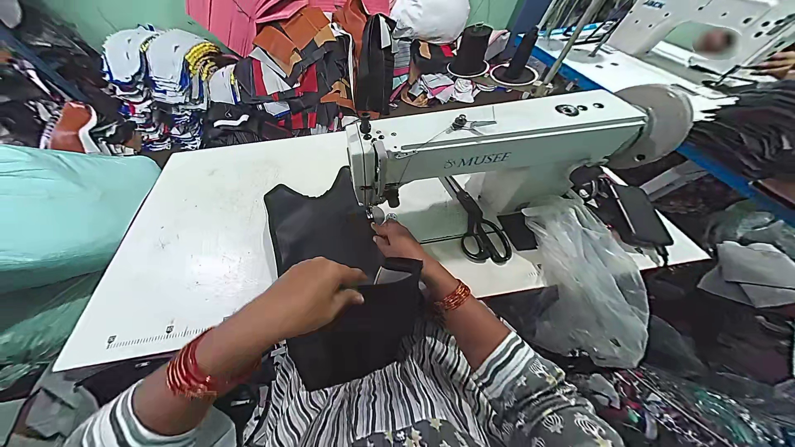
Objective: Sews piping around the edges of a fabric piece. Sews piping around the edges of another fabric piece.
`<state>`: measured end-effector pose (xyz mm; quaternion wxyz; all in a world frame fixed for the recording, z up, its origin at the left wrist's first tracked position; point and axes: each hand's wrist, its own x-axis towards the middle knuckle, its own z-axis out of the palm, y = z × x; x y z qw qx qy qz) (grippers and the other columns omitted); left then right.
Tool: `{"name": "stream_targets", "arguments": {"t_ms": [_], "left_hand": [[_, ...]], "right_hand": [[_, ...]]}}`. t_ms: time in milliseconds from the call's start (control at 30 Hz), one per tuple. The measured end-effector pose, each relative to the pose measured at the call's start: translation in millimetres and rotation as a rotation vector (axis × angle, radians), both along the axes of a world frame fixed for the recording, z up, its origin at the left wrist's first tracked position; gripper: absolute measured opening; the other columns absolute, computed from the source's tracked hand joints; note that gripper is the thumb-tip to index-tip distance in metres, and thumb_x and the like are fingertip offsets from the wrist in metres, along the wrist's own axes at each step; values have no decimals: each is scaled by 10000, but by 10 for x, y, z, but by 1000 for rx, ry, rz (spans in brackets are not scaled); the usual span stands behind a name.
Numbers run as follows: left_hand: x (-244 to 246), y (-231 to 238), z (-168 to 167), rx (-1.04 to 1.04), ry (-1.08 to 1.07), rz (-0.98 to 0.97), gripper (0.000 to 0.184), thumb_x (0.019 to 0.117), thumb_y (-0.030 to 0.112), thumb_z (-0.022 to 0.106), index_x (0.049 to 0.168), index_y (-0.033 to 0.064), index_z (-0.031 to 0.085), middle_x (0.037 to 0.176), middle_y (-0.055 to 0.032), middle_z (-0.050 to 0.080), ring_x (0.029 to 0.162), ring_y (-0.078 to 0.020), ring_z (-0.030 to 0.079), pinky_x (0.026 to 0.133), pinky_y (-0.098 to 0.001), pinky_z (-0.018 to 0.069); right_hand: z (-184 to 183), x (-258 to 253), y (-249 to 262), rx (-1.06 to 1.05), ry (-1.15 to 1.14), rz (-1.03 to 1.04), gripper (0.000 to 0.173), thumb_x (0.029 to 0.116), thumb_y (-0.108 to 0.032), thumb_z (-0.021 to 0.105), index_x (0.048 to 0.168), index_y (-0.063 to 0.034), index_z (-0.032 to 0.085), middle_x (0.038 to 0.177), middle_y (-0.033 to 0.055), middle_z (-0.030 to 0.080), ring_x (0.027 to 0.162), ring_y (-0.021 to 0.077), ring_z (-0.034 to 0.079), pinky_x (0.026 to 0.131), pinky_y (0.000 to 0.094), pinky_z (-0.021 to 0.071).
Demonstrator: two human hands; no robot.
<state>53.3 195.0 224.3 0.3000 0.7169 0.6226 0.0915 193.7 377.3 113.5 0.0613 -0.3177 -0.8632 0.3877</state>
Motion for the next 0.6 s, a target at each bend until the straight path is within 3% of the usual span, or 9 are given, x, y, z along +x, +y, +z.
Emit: {"name": "stream_targets", "arguments": {"t_ms": [67, 167, 267, 333, 400, 467, 533, 567, 600], "left_hand": [[-26, -147, -172, 162, 56, 204, 266, 1042, 178, 581, 1147, -6, 742, 1051, -202, 743, 993, -361, 717, 914, -575, 536], [-294, -258, -303, 262, 65, 421, 246, 1044, 130, 575, 1115, -49, 729, 1022, -217, 735, 947, -348, 716, 888, -573, 542], [-595, -220, -469, 267, 81, 534, 222, 1047, 110, 578, 1065, -57, 724, 937, -224, 719, 852, -352, 692, 806, -594, 523], [-755, -113, -651, 230, 68, 564, 256, 1063, 124, 552, 1069, -72, 717, 964, -261, 717, 927, -409, 694, 868, -637, 499], [-846, 31, -791, 166, 71, 573, 284, 1077, 130, 517, 1055, -85, 702, 967, -274, 701, 955, -420, 679, 895, -642, 483], [-872, 166, -872, 130, 121, 571, 306, 1081, 132, 501, 982, -98, 676, 904, -275, 667, 908, -425, 654, 850, -639, 468], [-861, 255, -909, 84, 167, 562, 311, 1083, 132, 494, 974, -108, 659, 913, -291, 653, 922, -447, 645, 854, -656, 461], [-855, 289, -914, 68, 176, 554, 309, 1085, 128, 491, 982, -113, 655, 923, -299, 649, 934, -454, 641, 861, -657, 455], [-851, 306, -925, 64, 173, 550, 305, 1084, 118, 489, 990, -119, 655, 931, -304, 649, 940, -456, 638, 865, -656, 450]], "right_hand": [[-50, 115, 67, -37, 124, -14, 364, 1038, -96, 540, 1335, 102, 612, 1229, 289, 659, 1118, 329, 632, 1010, 391, 472], [-24, 397, 31, -61, 188, -140, 335, 1051, -105, 531, 1326, 50, 642, 1183, 245, 672, 1004, 279, 667, 919, 384, 531], [93, 763, -191, -208, 253, -206, 220, 1051, -120, 565, 1154, 12, 707, 950, 88, 674, 709, 72, 599, 639, 221, 494], [143, 1050, -382, -415, 216, -39, 205, 1059, -137, 554, 1082, 7, 698, 847, 7, 690, 618, -1, 596, 562, 164, 494], [98, 1266, -543, -539, 45, 223, 240, 1070, -166, 528, 1103, 2, 697, 868, -3, 717, 662, 17, 646, 618, 196, 547], [-67, 1341, -708, -473, -124, 361, 263, 1065, -175, 549, 1194, 3, 693, 954, 75, 720, 759, 99, 662, 718, 285, 554], [-288, 1315, -879, -359, -208, 310, 393, 1031, -163, 612, 1373, 31, 594, 1271, 224, 659, 1142, 287, 649, 1018, 449, 490], [-382, 1262, -951, -339, -222, 257, 516, 1020, -166, 631, 1468, 47, 491, 1428, 270, 555, 1336, 355, 540, 1145, 489, 389], [-482, 1197, -1021, -324, -207, 200, 578, 1008, -180, 651, 1487, 68, 442, 1466, 295, 505, 1396, 389, 475, 1180, 501, 339]]}}
